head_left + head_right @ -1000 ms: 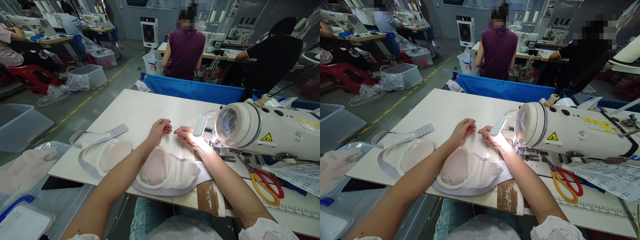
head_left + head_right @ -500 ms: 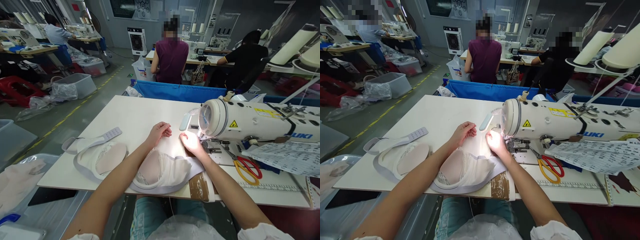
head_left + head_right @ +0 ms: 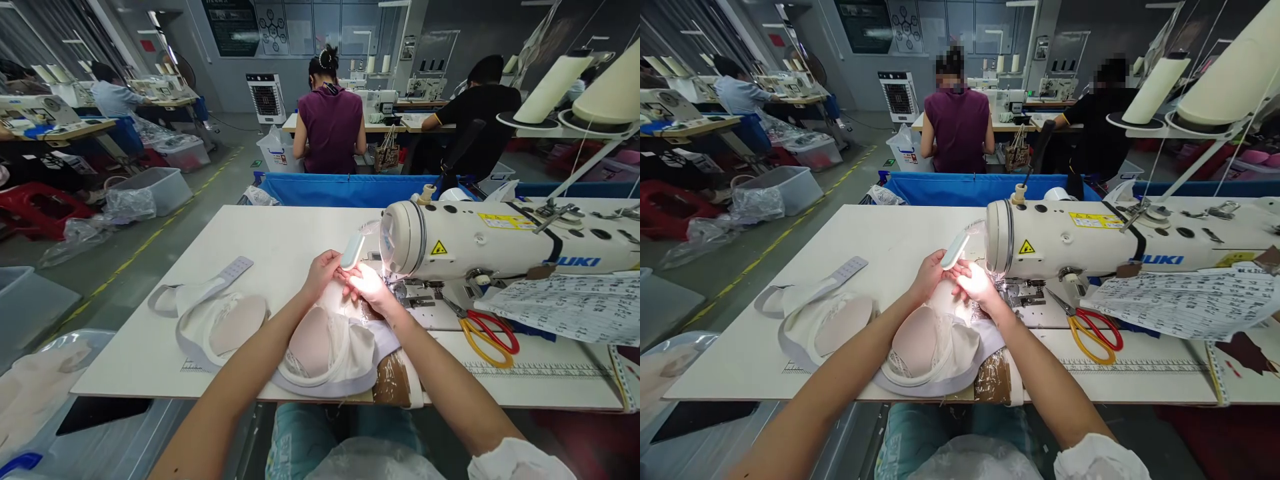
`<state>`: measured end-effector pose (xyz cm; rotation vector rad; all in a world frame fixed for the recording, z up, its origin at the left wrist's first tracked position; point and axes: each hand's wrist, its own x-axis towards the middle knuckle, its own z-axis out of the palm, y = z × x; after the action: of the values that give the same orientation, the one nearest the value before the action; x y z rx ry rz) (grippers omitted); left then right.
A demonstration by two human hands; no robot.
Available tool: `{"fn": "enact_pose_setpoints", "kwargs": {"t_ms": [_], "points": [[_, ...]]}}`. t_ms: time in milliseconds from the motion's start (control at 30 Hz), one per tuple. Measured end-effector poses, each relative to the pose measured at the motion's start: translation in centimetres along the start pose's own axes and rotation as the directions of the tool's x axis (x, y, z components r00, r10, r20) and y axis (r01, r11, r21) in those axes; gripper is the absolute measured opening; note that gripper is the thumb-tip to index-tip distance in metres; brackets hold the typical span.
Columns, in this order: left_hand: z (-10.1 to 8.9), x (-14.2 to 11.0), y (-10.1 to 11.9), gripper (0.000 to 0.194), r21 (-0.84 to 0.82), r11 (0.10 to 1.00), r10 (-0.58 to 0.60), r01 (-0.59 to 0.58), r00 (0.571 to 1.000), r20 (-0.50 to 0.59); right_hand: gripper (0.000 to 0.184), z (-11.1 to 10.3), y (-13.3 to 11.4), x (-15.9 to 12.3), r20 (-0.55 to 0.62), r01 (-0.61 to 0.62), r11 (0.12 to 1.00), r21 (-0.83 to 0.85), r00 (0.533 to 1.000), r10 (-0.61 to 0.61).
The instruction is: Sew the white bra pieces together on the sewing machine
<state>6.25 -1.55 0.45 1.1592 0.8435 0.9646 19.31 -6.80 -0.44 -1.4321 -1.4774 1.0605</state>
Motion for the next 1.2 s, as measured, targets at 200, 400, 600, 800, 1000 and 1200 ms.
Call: {"fn": "enact_pose_setpoints", "kwargs": {"t_ms": [200,400,600,800,1000,1200], "points": [[-0.5,-0.2,-0.1,0.02,0.014,1.0,0.016,-0.017,1.0,0.011,0.023,0.0,0.6,0.4,-0.082,-0.051,0.999,0.014,0.995,0.052],[-1.0,-0.4,0.0,0.022,-0.047,0.998,-0.035,0.033,0.999,-0.032,0.019,0.3,0.8,0.2,-0.171,0.013,0.998,-0.067,0.985,-0.025],[-1.2,-0.8,0.2,0.022,-0.006,0.999,-0.04,0.04,0.998,-0.042,0.019,-0.2,0.5,-0.2,-0.227,0.085,0.993,-0.083,0.969,-0.102],[-1.4,-0.7,0.3,0.02,0.0,0.999,-0.039,0.039,0.996,-0.075,0.019,-0.5,0.4,-0.6,-0.265,0.101,0.989,-0.105,0.956,-0.126],[-2.3,-0.3,0.9,0.017,-0.008,1.0,0.003,-0.004,0.985,-0.173,0.017,-0.4,0.7,-0.7,-0.268,0.124,0.99,-0.072,0.953,-0.139],[-2.5,-0.5,1.9,0.022,0.004,0.995,-0.098,0.098,0.995,-0.025,0.019,-0.4,0.7,-0.7,-0.261,0.165,0.986,-0.035,0.951,-0.168]]}}
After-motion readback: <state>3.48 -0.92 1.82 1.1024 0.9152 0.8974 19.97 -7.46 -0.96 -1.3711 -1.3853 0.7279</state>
